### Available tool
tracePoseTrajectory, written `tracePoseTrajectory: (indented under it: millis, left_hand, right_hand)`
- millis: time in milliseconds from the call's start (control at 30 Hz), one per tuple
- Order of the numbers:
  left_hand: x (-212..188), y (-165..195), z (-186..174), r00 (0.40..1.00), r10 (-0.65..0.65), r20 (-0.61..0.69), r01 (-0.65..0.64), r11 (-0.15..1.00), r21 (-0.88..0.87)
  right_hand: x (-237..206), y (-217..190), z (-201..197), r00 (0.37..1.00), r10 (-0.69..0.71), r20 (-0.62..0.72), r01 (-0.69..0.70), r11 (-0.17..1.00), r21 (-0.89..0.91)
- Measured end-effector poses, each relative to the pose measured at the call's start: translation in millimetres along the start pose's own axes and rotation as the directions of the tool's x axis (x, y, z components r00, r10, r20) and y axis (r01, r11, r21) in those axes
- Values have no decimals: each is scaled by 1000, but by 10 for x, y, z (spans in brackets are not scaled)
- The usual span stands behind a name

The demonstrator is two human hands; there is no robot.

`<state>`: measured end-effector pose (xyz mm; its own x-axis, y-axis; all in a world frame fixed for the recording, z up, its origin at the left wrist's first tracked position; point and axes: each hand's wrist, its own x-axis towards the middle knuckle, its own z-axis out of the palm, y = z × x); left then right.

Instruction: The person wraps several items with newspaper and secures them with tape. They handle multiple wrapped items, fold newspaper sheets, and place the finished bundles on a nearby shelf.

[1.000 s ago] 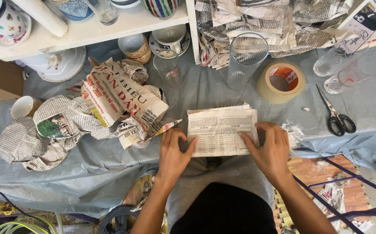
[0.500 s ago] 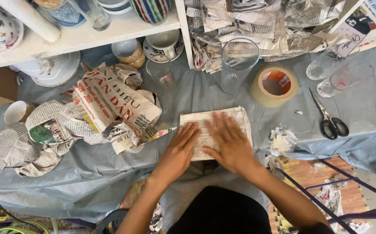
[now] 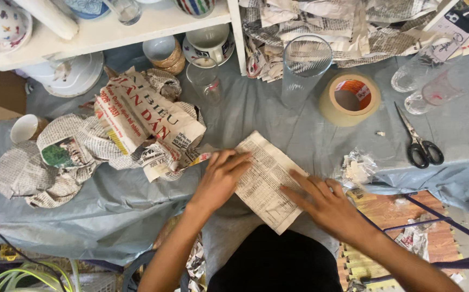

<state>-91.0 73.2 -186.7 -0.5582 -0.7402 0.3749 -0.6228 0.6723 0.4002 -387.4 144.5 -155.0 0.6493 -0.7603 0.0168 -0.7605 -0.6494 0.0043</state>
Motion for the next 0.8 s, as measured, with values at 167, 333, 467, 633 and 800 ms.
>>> tracePoseTrajectory:
  millis: [167,333,467,633,800]
  left_hand:
    - [3,166,37,998,-67,4,67,992,-108]
    - [-121,207,62,1000,16,-3,-16,998,-56]
    - [-269,7,23,983,-138,122,171,930,-324]
    - [-394,-5,18,904,-425,-55,288,697,-657]
    - [-446,62,-103,987,-84,-140,63,987,-150]
  right_hand:
    - [66,248,-71,938,-176,-298,273,906,324]
    - [503,291,-104,916,-42,-399,309,709,634]
    - [1087,279,-29,935,6,-356,257,679,687]
    - [1597,238,85,944,-66,-322,242,802,546]
    - [1644,200,202,925,-135,-355,275,884,379]
